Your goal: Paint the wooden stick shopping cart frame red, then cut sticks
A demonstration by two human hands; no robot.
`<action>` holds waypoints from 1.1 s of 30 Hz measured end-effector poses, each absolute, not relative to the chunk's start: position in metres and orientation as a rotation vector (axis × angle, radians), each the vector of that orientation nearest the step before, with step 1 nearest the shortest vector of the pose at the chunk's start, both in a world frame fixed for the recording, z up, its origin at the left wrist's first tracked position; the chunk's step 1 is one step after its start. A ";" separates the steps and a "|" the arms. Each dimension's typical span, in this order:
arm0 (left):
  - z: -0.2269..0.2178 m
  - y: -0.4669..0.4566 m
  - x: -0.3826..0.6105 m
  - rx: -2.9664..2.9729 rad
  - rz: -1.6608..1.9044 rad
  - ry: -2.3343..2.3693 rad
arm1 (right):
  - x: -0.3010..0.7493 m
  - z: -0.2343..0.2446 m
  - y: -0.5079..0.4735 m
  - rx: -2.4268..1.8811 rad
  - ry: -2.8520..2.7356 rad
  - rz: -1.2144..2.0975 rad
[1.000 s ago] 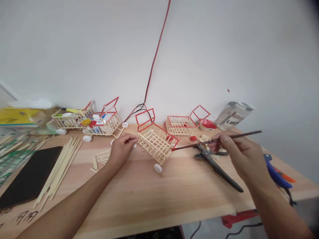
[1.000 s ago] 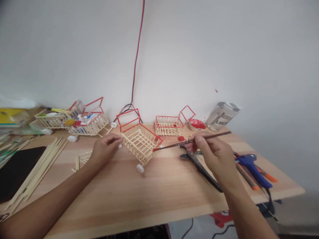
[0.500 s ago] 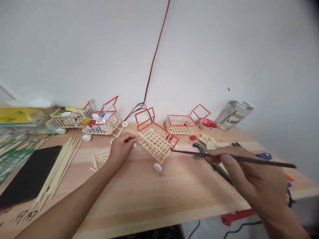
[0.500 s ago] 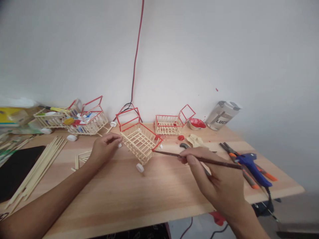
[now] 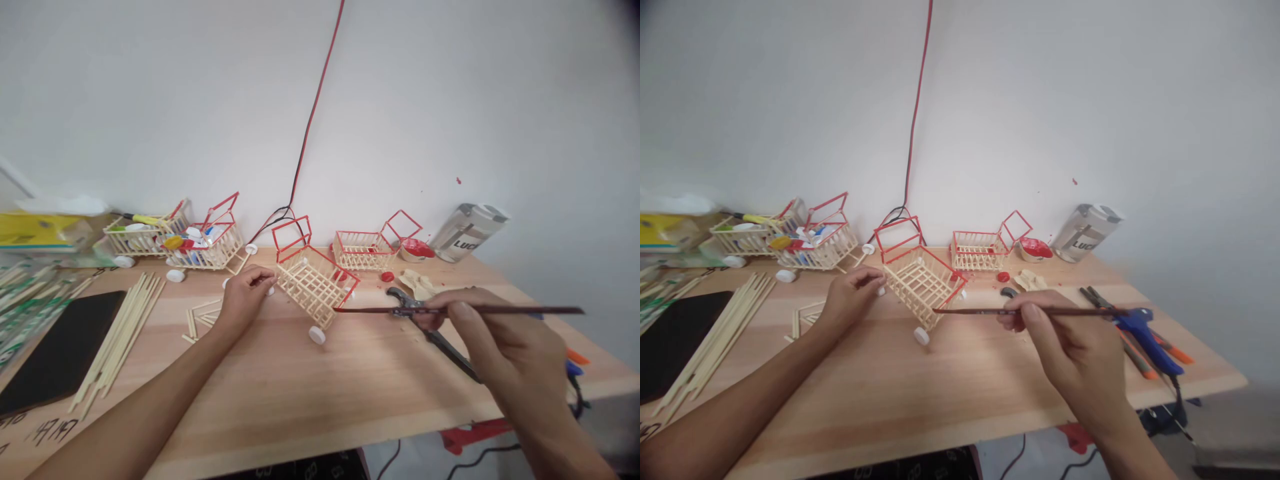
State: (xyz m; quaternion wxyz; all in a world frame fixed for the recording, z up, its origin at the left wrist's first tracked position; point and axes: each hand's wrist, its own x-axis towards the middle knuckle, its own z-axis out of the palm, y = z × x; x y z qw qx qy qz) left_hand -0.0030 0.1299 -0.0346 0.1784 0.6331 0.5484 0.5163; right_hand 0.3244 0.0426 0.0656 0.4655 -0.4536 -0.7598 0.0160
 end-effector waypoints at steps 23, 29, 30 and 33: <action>-0.037 0.131 -0.003 1.799 1.472 1.535 | 0.340 0.040 0.063 -1.249 -1.362 0.483; -0.038 0.131 -0.003 1.784 1.477 1.535 | 0.338 0.032 0.069 -1.210 -1.302 0.604; -0.038 0.131 -0.004 1.784 1.476 1.537 | 0.339 0.031 0.070 -1.221 -1.287 0.595; -0.040 0.131 -0.004 1.782 1.473 1.533 | 0.341 0.030 0.070 -1.227 -1.272 0.547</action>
